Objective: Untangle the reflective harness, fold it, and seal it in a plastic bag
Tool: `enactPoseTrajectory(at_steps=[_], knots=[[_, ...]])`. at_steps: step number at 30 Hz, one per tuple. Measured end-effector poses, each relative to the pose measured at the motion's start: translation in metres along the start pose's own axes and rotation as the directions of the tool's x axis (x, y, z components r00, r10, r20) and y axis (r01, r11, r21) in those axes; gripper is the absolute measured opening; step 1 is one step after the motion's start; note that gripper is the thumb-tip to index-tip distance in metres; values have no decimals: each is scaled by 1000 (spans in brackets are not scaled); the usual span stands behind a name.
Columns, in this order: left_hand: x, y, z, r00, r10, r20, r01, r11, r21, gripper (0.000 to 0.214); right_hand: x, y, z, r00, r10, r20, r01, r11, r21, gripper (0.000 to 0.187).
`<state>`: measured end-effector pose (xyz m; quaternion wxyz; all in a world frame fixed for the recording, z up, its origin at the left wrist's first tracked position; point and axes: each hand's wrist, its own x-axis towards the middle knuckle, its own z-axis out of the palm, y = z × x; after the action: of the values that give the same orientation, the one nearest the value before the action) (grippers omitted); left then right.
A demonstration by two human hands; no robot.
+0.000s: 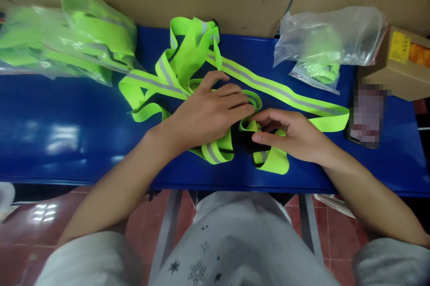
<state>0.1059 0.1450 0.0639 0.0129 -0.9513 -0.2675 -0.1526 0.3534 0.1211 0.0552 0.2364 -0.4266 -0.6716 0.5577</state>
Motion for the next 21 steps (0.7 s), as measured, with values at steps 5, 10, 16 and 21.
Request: enactPoseTrajectory(at_steps=[5, 10, 16, 21], knots=[[-1, 9, -12, 996, 85, 34, -86, 996, 19, 39, -2, -1, 1, 993, -104, -60, 99, 992, -83, 33], [-4, 16, -15, 986, 166, 35, -169, 972, 160, 22, -4, -2, 4, 979, -203, -15, 188, 928, -322, 30], [-5, 9, -18, 945, 310, -101, -256, 899, 356, 24, -4, -6, -1, 968, -242, 64, 249, 905, -345, 30], [-8, 0, -21, 950, 283, -133, -227, 917, 329, 24, -7, -11, -12, 971, -190, 142, 231, 892, -387, 34]])
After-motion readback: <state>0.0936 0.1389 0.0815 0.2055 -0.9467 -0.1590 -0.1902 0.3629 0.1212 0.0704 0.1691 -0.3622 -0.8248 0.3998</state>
